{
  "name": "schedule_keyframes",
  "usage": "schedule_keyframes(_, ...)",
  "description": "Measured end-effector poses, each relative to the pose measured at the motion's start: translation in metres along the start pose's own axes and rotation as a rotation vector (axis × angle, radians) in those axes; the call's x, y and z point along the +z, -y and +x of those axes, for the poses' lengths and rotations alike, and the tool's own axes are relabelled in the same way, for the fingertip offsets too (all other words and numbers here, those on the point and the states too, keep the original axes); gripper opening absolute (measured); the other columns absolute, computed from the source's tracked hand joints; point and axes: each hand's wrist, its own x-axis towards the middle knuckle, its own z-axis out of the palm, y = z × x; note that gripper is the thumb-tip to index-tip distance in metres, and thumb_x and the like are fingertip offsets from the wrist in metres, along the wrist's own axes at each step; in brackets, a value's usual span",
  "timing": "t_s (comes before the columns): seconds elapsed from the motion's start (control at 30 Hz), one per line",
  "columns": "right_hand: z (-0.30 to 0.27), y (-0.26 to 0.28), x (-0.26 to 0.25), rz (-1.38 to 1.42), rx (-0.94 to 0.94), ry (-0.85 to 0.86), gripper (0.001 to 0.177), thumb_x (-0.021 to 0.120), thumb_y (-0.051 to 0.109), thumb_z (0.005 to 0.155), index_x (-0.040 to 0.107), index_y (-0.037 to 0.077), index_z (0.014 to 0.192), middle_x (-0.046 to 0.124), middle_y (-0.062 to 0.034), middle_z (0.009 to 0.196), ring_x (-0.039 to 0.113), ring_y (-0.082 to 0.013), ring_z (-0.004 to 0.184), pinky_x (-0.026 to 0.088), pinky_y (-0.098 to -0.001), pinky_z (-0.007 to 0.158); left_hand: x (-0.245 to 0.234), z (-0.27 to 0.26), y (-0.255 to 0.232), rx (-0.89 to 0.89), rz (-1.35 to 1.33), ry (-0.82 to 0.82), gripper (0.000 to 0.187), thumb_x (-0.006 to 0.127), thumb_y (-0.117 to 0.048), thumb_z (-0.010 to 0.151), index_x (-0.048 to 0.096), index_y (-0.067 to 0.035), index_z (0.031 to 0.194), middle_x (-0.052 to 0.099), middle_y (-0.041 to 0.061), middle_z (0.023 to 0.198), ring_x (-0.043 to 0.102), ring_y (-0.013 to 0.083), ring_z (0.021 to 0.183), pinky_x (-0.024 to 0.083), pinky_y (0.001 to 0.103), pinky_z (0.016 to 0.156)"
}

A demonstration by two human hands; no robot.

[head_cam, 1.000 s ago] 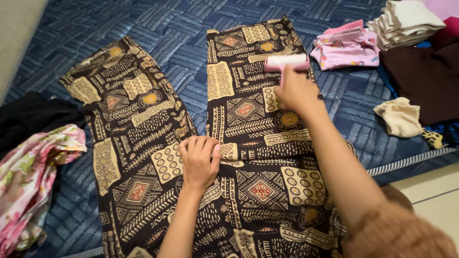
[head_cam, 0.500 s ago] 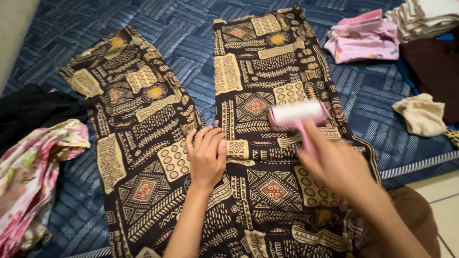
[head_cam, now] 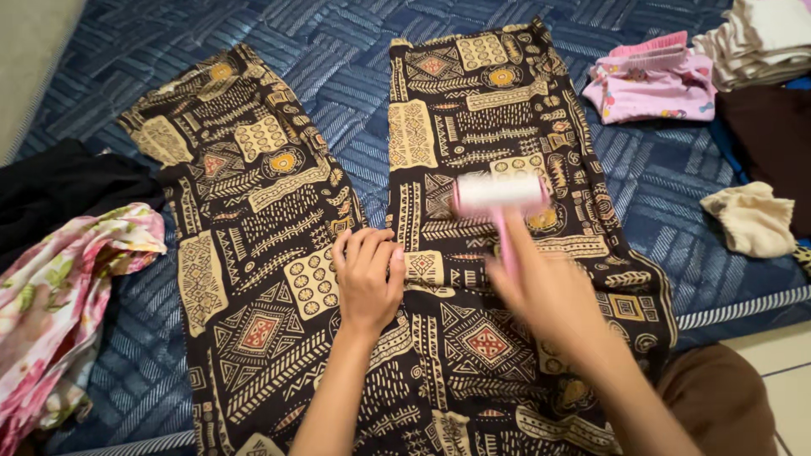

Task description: The person uses a pink lint roller to roll over a patterned shirt laid flat on a mattress. They repeatedly roll the shirt, flip it over, and continue rolling the other side.

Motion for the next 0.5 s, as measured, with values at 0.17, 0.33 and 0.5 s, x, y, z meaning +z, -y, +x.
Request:
schedule_keyframes(0.17,-0.101,-0.022,-0.015,0.132,-0.055,0.021,0.088,0.063,0.055,0.086,0.036,0.021,0.162,0.072,-0.0129,0.060,0.073,-0.0258,0.046,0.059,-0.0416,0.049,-0.002,0.001,0.002,-0.034,-0.026,-0.002,0.020,0.056,-0.018,0.099,0.067,-0.003,0.092,0.067,0.008,0.100,0.060,0.0283,0.107,0.034,0.052,0.112)
schedule_keyframes(0.33,-0.001,-0.009,-0.015,0.064,0.041,0.167,0.079,0.057,0.048,0.090,0.030,0.027,0.162,0.072,-0.0157,0.068,0.074,-0.0313,0.056,0.060,-0.0453,0.057,0.000,0.002,0.001,-0.064,-0.031,-0.001,0.019,0.057,-0.019,0.098,0.067,-0.006,0.090,0.066,0.008,0.097,0.060,0.0271,0.103,0.035,0.051,0.111)
schedule_keyframes(0.5,0.167,0.027,0.007,0.093,-0.085,-0.080,0.044,0.065,0.035,0.088,0.055,0.015,0.126,0.073,-0.0227,0.091,0.072,-0.0433,0.084,0.056,-0.0554,0.075,-0.004,0.003,-0.003,-0.062,-0.020,-0.011,0.018,0.057,-0.020,0.097,0.067,-0.007,0.094,0.066,0.007,0.099,0.060,0.0271,0.104,0.035,0.051,0.111)
